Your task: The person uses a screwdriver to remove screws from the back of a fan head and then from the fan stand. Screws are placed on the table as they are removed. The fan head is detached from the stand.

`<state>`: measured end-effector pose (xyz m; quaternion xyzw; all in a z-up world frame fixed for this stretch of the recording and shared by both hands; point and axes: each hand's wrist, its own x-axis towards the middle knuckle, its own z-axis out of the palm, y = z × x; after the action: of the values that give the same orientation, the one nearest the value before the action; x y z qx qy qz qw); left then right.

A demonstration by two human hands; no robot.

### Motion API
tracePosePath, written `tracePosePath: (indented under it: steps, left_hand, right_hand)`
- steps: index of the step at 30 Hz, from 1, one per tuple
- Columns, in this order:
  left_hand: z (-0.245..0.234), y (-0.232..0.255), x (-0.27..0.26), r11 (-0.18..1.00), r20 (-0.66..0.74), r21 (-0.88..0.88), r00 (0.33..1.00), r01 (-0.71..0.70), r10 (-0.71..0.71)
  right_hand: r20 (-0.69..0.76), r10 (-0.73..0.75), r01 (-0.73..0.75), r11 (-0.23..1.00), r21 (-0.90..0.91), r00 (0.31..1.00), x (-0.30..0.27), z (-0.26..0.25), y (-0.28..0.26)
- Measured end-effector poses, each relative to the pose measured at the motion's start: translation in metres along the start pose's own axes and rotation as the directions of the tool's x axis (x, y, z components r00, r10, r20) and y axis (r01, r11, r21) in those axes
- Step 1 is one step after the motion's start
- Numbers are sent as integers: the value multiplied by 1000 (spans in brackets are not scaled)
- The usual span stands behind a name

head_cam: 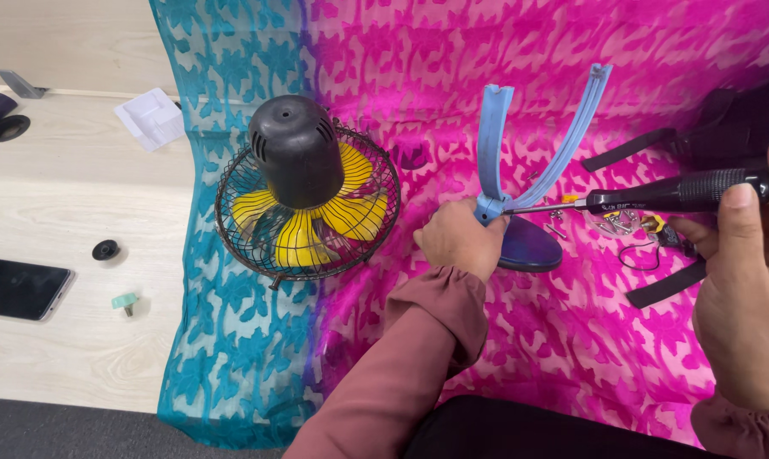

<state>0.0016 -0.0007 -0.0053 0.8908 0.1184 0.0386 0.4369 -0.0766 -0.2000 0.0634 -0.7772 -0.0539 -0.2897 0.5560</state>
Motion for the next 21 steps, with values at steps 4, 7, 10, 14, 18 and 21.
tracePosePath:
  steps: [4,7,10,14,18,21]
  left_hand:
    - [1,-3,1,1000,7,-13,1000,-4,4]
    - [1,-4,2,1000,6,2,1000,-7,7]
    - [1,-7,3,1000,4,1,1000,-16,16]
    - [2,-8,4,1000,15,-5,1000,-13,13]
    - [1,-7,4,1000,9,-13,1000,-26,26]
    - [0,-6,4,999,14,-24,1000,-27,27]
  right_hand:
    - [5,-15,14,989,146,1000,-2,3,1]
    - [-2,0,0,983,181,1000,0,1,8]
    - [-22,21,-18,987,163,1000,7,-2,16]
    - [-45,50,-42,984,174,998,9,-5,21]
    - [-48,47,-37,981,190,998,5,-5,21]
    - [-59,70,-62,990,131,996,2,-6,20]
